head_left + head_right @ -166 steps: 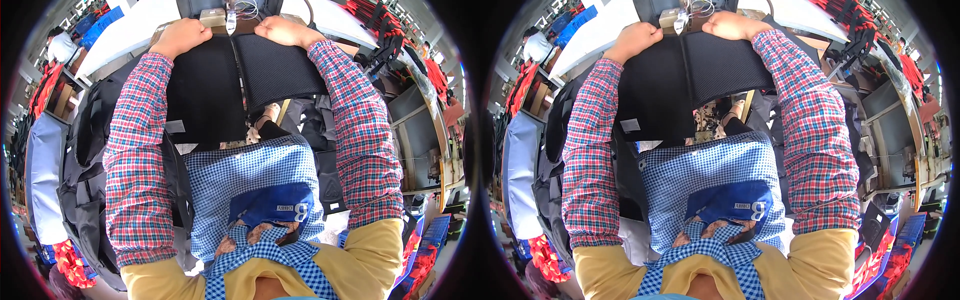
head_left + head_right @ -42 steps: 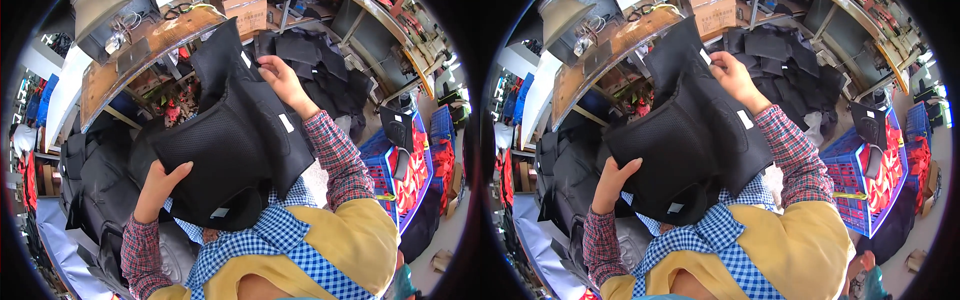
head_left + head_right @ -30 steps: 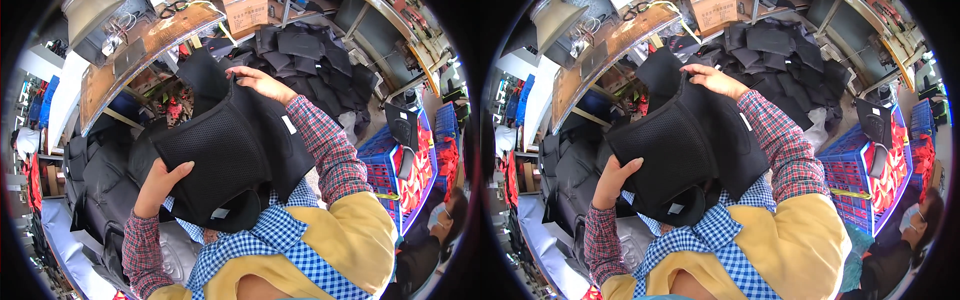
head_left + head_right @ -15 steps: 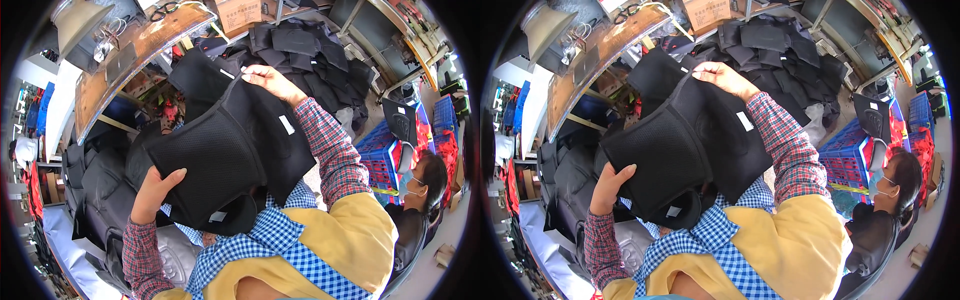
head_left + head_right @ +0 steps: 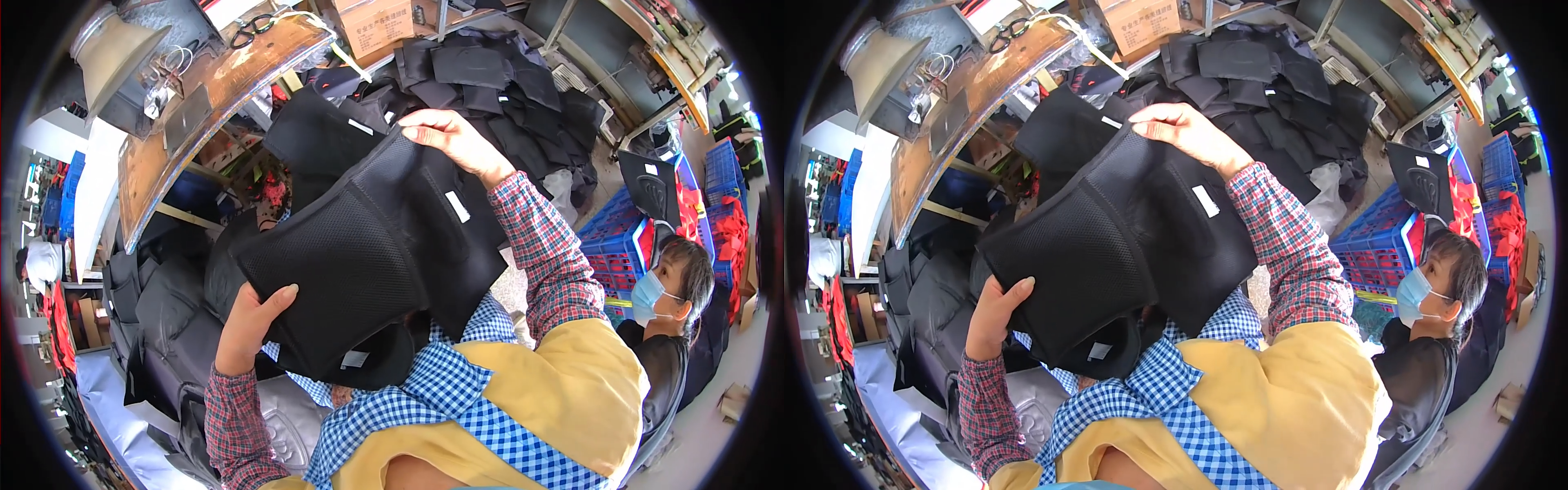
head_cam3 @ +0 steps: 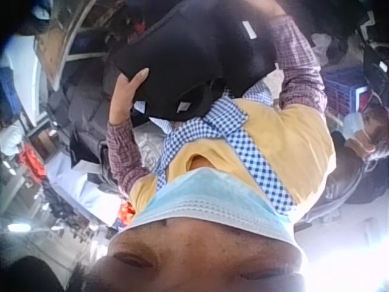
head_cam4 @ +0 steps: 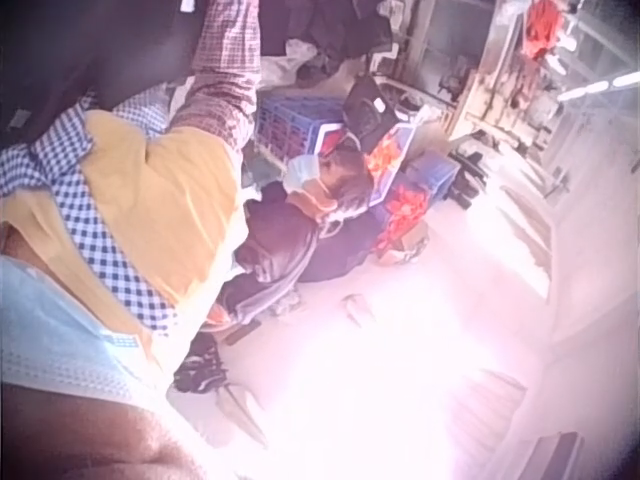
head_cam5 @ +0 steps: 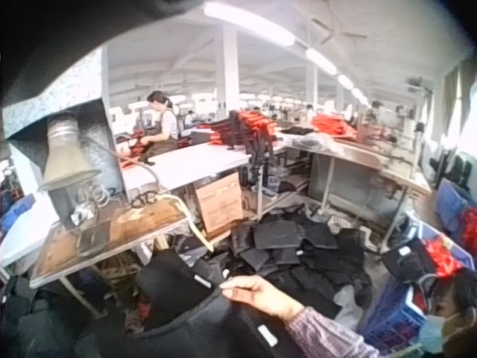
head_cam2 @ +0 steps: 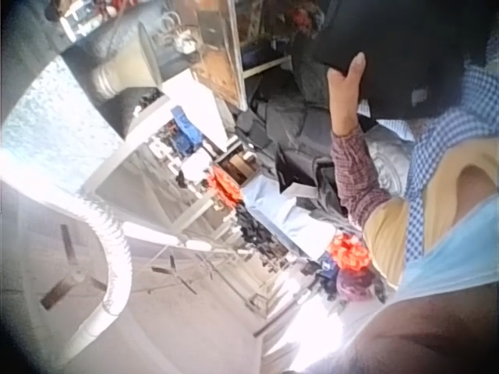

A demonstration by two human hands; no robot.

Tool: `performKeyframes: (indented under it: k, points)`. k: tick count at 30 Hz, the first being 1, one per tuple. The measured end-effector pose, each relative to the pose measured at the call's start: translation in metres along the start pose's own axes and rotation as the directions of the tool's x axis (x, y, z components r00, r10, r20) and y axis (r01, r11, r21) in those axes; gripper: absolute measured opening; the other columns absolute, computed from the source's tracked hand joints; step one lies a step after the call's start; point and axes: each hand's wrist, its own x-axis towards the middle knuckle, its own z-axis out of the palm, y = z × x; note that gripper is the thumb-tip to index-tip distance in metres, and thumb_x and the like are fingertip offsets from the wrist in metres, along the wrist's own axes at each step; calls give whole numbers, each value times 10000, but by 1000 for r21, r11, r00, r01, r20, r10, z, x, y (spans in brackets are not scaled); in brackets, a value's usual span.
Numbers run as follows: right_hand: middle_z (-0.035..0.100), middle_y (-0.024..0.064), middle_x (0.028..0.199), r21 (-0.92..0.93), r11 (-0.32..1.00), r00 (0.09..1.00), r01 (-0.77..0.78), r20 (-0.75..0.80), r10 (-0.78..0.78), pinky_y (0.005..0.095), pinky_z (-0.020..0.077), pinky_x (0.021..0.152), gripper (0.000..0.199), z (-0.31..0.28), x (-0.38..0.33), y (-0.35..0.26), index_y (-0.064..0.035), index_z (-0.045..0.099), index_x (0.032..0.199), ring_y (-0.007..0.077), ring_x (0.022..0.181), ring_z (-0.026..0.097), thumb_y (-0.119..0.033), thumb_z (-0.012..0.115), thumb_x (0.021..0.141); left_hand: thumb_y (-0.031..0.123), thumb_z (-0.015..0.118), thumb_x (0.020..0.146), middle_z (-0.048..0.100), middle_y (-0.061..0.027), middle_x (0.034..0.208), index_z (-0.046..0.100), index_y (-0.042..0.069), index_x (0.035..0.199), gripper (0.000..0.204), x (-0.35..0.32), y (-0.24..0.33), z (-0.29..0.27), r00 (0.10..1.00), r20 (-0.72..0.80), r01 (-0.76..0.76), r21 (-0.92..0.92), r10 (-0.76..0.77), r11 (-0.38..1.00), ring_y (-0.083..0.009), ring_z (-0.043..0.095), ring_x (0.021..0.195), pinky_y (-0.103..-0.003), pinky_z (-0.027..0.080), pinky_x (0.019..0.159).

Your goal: Feeding fabric pieces into a machine for assembly in a factory setting.

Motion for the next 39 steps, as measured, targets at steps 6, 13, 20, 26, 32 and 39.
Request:
performKeyframes:
  k: [6, 13, 20, 26, 32, 39]
  points:
    - [674, 3, 992, 15, 1000, 999, 9, 52, -10, 242, 438, 933, 214, 1, -14, -6, -17, 679, 1087, 96, 979, 597, -141, 663, 913, 174, 674, 905, 636, -76, 1152, 552, -50, 1229, 412, 4, -5, -3, 1000, 6, -3, -4, 3, 1000, -162, 600, 1021, -280, 467, 923]
    - [651, -15, 915, -8, 1000, 999, 10, -44, -10, 231, 444, 883, 201, 3, -17, -4, -7, 682, 1037, 76, 927, 579, -175, 642, 935, 180, 667, 911, 632, -76, 1159, 546, -53, 1237, 418, 5, -4, -1, 1000, 6, -5, 16, 5, 1000, -163, 597, 1030, -279, 461, 933]
    - [644, -41, 941, -59, 998, 998, -2, -62, -2, 230, 430, 901, 233, 5, -22, -1, -19, 678, 1007, 55, 939, 561, -232, 585, 978, 179, 657, 918, 629, -75, 1167, 528, -55, 1256, 431, 4, -3, 3, 999, 22, -39, 11, 39, 999, -157, 598, 1028, -278, 467, 925]
    - [647, -30, 1008, -3, 1000, 1000, -22, 3, 22, 232, 425, 938, 199, 2, -27, -11, -18, 662, 1059, 69, 989, 567, -178, 581, 972, 163, 647, 923, 624, -80, 1181, 519, -54, 1268, 427, 4, -5, 0, 1000, 9, 16, -10, -16, 1000, -159, 598, 1042, -278, 471, 926]
    - [631, -27, 1057, 35, 999, 999, -40, 22, 39, 228, 427, 920, 179, 5, -27, -7, -20, 637, 1102, 63, 990, 559, -108, 596, 952, 170, 650, 923, 615, -89, 1200, 502, -60, 1286, 454, 7, -8, -2, 999, 33, 32, -1, -32, 999, -170, 593, 1060, -282, 463, 942]
    - [629, -48, 942, -49, 999, 997, -23, -76, 19, 214, 432, 855, 152, 11, -22, 0, -26, 672, 1000, 41, 915, 540, -162, 630, 948, 175, 656, 920, 616, -88, 1189, 513, -61, 1269, 445, 6, -8, 0, 999, 34, 20, -27, -19, 999, -169, 589, 1060, -283, 450, 956]
